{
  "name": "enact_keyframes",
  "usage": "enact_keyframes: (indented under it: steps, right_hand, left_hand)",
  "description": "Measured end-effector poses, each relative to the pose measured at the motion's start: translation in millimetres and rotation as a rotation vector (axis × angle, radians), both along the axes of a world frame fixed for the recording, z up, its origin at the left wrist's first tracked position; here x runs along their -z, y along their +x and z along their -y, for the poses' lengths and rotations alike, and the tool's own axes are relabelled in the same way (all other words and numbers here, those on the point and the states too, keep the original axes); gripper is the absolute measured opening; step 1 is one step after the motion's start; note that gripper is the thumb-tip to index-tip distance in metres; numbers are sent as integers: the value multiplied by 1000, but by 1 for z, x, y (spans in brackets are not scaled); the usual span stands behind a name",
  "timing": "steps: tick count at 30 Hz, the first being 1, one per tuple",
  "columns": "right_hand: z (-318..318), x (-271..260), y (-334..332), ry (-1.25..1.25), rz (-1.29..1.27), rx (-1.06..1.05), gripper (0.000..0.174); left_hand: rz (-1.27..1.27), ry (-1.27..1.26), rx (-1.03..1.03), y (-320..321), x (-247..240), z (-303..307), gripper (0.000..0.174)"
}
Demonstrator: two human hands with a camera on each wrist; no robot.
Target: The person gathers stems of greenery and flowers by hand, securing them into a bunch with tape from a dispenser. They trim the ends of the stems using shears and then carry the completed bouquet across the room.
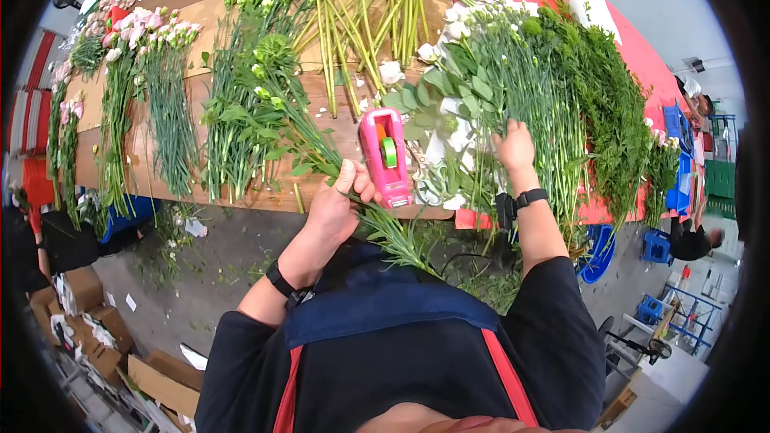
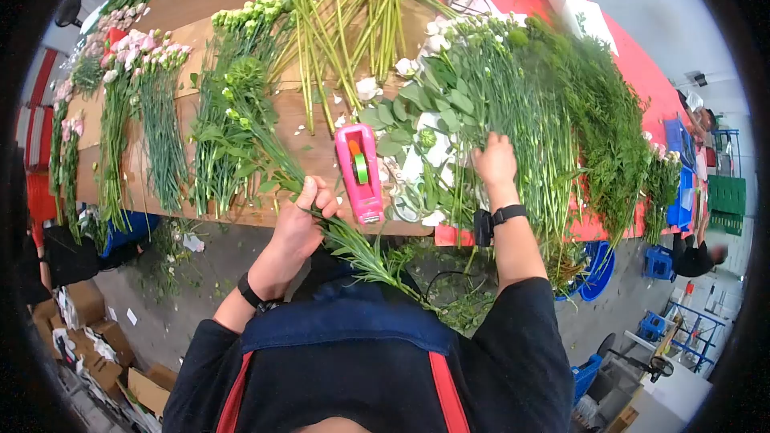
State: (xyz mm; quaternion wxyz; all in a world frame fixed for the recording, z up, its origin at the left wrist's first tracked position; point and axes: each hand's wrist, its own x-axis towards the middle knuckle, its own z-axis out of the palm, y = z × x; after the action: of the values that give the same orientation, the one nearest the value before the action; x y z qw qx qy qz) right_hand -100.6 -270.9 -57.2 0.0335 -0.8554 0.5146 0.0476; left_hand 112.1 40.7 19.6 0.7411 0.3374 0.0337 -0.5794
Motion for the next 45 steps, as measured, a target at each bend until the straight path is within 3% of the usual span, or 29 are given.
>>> enact_keyframes:
  steps: [3, 5, 6, 9, 11, 13, 15, 18, 21, 22, 26, 29, 30, 33, 34, 35, 37, 39, 41, 43, 45]
  right_hand:
    - [37, 7, -34, -204, -156, 22, 47]
    - [46, -3, -39, -170, -241, 154, 46]
    - [41, -3, -39, -375, -214, 59, 39]
    - [17, -17, -16, -479, 184, -342, 36]
    - [10, 3, -9, -46, 170, -344, 40]
    - [3, 21, -2, -175, 165, -222, 39]
    - [22, 36, -2, 5, 23, -6, 44]
    - [28, 14, -2, 159, 93, 68, 53]
    - [13, -17, -5, 35, 215, 72, 53]
    - [12, -19, -13, -45, 232, -53, 58]
    - [26, -15, -28, -75, 230, -201, 54]
    - [36, -25, -15, -1, 136, -59, 50]
    - [37, -32, -10, 83, 160, 41, 41]
    - [59, -4, -24, -99, 499, -168, 35]
    - [74, 4, -27, -2, 663, -140, 33]
    - [76, -5, -25, 277, 977, 37, 34]
    - [81, -31, -26, 444, 1047, 105, 30]
    - [81, -60, -25, 407, 1051, -54, 19]
    - [68, -107, -9, 405, 1357, -15, 10]
    - [76, -124, -14, 277, 905, 61, 11]
    - [79, -134, -18, 402, 1056, 11, 14]
  left_hand:
    - [-20, 13, -24, -2, 1, 1, 25]
    - [-35, 32, -33, -5, -3, 3, 25]
    - [-42, 34, -51, -5, -1, 4, 26]
    - [-50, 34, -76, -9, 3, 7, 27]
    - [-57, 41, -78, -11, 3, 10, 27]
    - [-52, 27, -58, -14, 3, 14, 27]
    - [-41, 15, -52, -15, 2, 18, 27]
    - [-26, 0, -55, -18, -2, 24, 26]
    - [-30, 2, -58, -16, -2, 27, 27]
    - [-15, -1, -55, -17, -2, 28, 26]
    - [30, -20, -33, -21, -4, 38, 24]
    - [36, -38, -14, -25, -9, 45, 24]
    - [35, -53, -9, -27, -10, 47, 25]
    - [-5, -67, -34, -29, -5, 51, 25]
    - [-27, -68, -50, -30, -3, 53, 26]
    - [-34, -62, -49, -31, -2, 54, 26]
    - [-53, -47, -45, -32, 0, 56, 25]
    - [-51, -70, -32, -33, 6, 59, 26]
    - [12, -68, 0, -34, 12, 60, 28]
    - [40, -49, -12, -40, -3, 60, 28]
    - [62, -56, -15, -39, -15, 65, 26]
